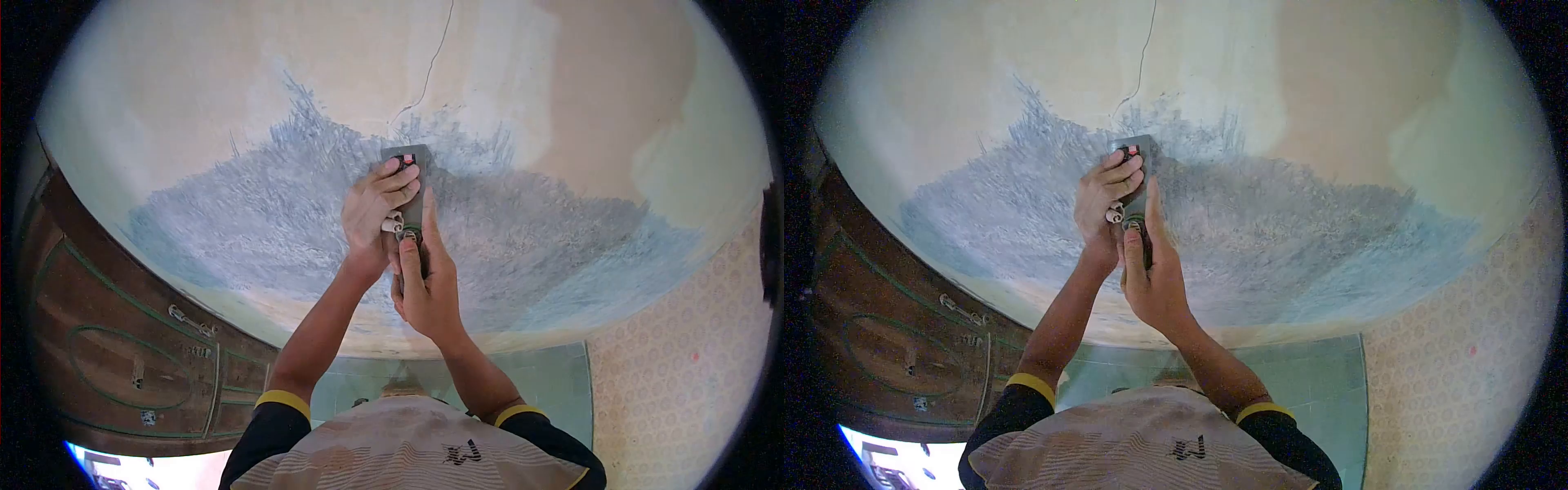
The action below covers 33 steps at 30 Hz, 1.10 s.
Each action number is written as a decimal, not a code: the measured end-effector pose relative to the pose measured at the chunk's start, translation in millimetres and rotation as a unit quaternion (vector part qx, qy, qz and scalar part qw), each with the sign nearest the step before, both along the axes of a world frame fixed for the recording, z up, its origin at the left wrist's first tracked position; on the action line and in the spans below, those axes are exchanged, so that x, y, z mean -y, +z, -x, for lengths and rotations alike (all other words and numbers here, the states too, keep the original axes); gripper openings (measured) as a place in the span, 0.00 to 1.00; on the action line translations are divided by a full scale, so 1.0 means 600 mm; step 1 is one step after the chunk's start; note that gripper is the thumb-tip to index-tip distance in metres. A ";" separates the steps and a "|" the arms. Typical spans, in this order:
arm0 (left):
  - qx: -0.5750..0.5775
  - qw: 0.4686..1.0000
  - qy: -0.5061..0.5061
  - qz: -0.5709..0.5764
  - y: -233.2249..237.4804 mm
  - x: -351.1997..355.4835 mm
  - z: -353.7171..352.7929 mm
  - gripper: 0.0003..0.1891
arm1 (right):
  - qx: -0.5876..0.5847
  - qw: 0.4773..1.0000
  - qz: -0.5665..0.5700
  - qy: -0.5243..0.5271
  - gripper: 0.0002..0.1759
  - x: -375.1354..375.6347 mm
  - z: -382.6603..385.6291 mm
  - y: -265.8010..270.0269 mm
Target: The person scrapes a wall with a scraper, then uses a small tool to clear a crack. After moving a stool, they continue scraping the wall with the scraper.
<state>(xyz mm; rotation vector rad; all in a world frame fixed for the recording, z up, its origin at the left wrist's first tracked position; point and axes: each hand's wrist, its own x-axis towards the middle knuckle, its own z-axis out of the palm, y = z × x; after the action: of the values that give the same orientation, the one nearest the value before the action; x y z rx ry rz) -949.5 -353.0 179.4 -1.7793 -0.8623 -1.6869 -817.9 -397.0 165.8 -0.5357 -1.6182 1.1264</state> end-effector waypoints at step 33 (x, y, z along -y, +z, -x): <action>0.005 0.999 0.013 0.036 0.002 0.000 -0.022 0.12 | -0.065 0.989 0.101 0.083 0.34 0.004 -0.035 0.026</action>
<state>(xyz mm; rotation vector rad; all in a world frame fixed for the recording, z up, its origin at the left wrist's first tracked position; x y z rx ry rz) -936.1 -353.2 180.3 -1.8008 -0.9580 -1.6686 -797.1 -399.3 181.6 -0.4545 -1.4654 1.4308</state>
